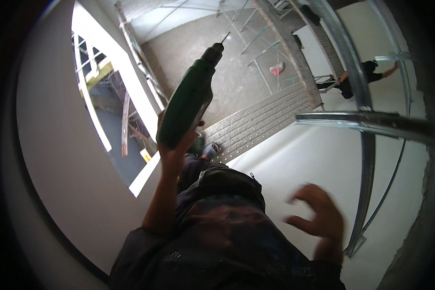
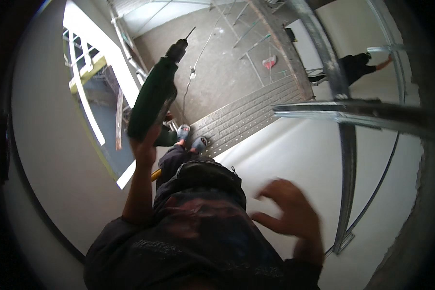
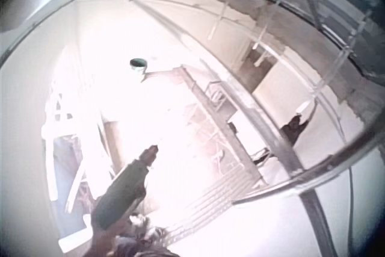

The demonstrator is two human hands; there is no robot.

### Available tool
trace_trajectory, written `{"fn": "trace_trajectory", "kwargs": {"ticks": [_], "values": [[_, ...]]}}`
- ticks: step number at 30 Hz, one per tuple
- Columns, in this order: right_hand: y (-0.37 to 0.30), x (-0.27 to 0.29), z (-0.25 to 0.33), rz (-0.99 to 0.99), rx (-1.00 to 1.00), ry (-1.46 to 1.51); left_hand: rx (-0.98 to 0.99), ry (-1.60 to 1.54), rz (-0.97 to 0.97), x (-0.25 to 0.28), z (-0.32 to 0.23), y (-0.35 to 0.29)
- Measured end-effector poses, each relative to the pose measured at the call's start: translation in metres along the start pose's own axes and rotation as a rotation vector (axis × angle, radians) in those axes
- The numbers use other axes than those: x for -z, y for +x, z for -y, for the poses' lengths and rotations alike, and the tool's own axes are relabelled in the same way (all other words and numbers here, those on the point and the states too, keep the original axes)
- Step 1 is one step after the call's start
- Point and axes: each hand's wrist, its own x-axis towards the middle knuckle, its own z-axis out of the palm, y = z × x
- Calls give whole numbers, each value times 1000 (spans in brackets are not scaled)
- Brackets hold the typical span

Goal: The person uses tin snips to cut a metal bar on a scaffolding platform. They then use a green power drill to fasten the metal bar to the scaffolding structure. Finally, the person uses a tape measure to measure the distance between metal bars.

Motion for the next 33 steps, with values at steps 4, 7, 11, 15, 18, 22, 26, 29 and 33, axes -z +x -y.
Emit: {"fn": "trace_trajectory", "kwargs": {"ticks": [4,7,11,15,18,22,26,29,33], "values": [[177,-167,-71,-283,96,125,234,-148,-132,6,90,3],[251,-223,-103,-229,57,487,248,-220,-127,9,162,2],[299,-277,-171,-29,-43,635,404,-230,-160,26,227,19],[341,-323,-221,-118,-133,468,740,744,225,110,309,50],[356,-382,-288,-52,-388,429,598,895,675,140,247,77],[398,-460,-394,-171,-443,152,164,-39,879,122,189,106],[436,-498,-466,-240,-771,452,74,-30,1005,106,217,120],[468,-520,-513,-426,-890,509,92,128,1000,119,241,131],[505,-552,-575,-544,-1122,673,130,323,918,138,258,135]]}}
